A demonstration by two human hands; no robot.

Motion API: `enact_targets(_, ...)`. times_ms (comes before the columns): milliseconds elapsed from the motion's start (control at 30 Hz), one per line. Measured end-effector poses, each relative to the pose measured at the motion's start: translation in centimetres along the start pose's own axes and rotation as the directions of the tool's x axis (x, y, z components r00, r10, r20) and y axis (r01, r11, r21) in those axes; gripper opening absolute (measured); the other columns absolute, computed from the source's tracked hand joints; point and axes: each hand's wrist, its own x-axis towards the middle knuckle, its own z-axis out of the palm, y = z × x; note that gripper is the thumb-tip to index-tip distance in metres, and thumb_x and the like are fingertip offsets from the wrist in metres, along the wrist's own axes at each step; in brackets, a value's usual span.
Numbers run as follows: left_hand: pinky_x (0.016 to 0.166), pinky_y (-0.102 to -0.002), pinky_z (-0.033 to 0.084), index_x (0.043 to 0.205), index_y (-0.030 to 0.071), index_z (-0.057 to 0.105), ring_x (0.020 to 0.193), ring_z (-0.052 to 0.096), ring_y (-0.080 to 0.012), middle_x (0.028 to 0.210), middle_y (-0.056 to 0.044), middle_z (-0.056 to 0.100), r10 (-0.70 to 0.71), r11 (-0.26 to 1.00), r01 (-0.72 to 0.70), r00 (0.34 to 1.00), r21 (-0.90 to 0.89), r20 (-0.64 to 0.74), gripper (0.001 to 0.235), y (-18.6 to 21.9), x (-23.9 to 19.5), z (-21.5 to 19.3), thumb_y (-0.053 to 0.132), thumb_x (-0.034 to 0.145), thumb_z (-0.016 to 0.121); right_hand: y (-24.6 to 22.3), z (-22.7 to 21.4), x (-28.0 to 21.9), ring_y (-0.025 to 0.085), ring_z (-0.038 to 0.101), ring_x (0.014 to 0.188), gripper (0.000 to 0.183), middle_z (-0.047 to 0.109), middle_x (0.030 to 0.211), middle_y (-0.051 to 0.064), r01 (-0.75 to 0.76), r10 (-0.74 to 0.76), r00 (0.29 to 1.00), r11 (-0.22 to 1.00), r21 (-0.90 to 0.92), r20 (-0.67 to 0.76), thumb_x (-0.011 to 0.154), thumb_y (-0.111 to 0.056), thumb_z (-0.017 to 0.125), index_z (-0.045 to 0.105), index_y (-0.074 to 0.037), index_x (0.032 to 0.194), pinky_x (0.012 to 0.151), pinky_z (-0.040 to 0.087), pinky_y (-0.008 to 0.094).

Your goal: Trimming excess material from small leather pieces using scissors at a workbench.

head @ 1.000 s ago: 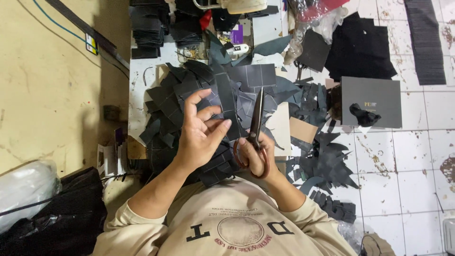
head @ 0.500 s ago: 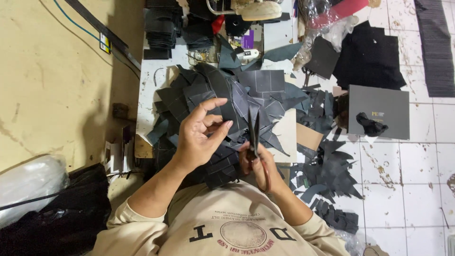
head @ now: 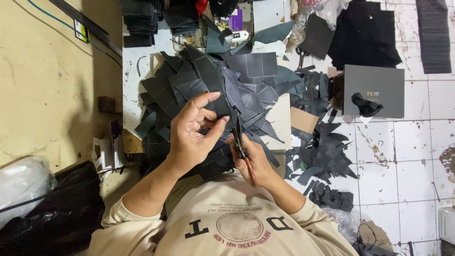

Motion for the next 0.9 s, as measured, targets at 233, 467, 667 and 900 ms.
enact_targets(233, 0.066, -0.031, 0.066, 0.132, -0.007, 0.06, 0.069, 0.07, -0.0191, 0.119, -0.023, 0.063, 0.035, 0.999, -0.035, 0.999, 0.03, -0.009, 0.049, -0.3, -0.2, 0.3, -0.014, 0.085, 0.073, -0.2, -0.1, 0.1, 0.019, 0.059, 0.055, 0.069, 0.059, 0.067, 0.005, -0.009, 0.009, 1.0, 1.0, -0.012, -0.009, 0.095, -0.066, 0.051, 0.063, -0.002, 0.116, 0.052, 0.048, 0.031)
enact_targets(467, 0.066, -0.029, 0.067, 0.13, -0.008, 0.061, 0.07, 0.071, -0.0199, 0.121, -0.021, 0.062, 0.086, 0.994, -0.087, 0.996, 0.067, 0.011, 0.048, -0.6, -0.2, 0.2, -0.013, 0.084, 0.075, 0.0, 0.4, 0.1, 0.017, 0.055, 0.052, 0.066, 0.056, 0.064, 0.003, 0.005, -0.005, 0.999, 1.0, -0.015, -0.045, 0.097, -0.065, 0.047, 0.065, -0.004, 0.114, 0.051, 0.046, 0.029)
enact_targets(667, 0.067, -0.031, 0.067, 0.13, -0.009, 0.06, 0.07, 0.072, -0.0219, 0.119, -0.024, 0.062, 0.076, 0.996, -0.077, 0.997, 0.04, 0.02, 0.048, -0.9, -0.2, 0.2, -0.014, 0.084, 0.074, 0.2, 0.7, 0.1, 0.013, 0.05, 0.046, 0.064, 0.053, 0.058, -0.001, 0.015, -0.014, 0.995, 1.0, 0.009, -0.101, 0.097, -0.065, 0.046, 0.066, -0.006, 0.107, 0.048, 0.043, 0.025)
enact_targets(900, 0.066, -0.03, 0.067, 0.13, -0.01, 0.06, 0.069, 0.072, -0.0212, 0.122, -0.025, 0.063, 0.086, 0.996, -0.086, 0.996, 0.03, 0.012, 0.049, -1.3, -0.1, 0.3, -0.014, 0.084, 0.074, 0.2, 0.6, 0.1, 0.014, 0.048, 0.043, 0.069, 0.053, 0.056, 0.001, 0.031, -0.03, 0.991, 1.0, 0.004, -0.128, 0.094, -0.07, 0.049, 0.069, -0.006, 0.104, 0.045, 0.042, 0.025)
